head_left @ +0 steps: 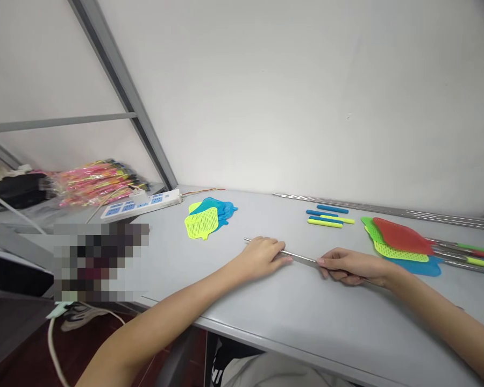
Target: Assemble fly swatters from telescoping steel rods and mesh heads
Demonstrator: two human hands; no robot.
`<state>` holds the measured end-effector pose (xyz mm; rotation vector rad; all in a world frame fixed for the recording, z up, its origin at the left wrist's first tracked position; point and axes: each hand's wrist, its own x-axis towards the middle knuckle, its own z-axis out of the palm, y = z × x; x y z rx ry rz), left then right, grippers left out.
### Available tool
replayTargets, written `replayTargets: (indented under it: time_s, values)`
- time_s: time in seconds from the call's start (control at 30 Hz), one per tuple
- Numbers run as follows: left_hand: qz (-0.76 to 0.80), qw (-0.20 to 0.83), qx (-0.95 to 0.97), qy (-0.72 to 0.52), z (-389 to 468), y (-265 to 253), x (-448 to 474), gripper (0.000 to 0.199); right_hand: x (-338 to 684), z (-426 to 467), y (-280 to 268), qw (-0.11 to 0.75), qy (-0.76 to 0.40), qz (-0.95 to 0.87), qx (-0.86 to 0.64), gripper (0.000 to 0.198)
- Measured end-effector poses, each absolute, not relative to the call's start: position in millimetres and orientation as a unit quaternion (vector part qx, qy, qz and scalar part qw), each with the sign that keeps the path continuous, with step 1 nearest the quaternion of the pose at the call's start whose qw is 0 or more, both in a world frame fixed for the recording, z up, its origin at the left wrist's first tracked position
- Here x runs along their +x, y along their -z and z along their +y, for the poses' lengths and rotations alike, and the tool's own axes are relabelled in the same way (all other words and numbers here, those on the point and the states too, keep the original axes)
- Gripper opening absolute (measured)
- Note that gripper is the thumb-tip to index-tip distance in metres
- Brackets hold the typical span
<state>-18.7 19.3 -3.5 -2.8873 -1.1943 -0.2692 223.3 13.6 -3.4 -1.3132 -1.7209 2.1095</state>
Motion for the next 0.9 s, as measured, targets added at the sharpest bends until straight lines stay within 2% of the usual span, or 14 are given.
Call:
replayTargets:
  time_s: [0.23,0.57,0.9]
  values:
    - [-0.45,-0.013,-0.89,0.072,14.7,1.2,-14.5,0.066,196.2,-7.3,2.7,0.102,-0.719,-0.523,-0.447,0.035]
    - [-0.516,-0.033,-0.849,0.105,8.5,6.8,-4.5,0.065,189.8,-9.9,2.4,0.106,-0.709,-0.526,-0.458,0.035]
    - [-0.513,-0.072,-0.849,0.104,10.2,9.8,-3.3,0.066,192.0,-7.3,8.7,0.107,-0.712,-0.53,-0.447,0.036]
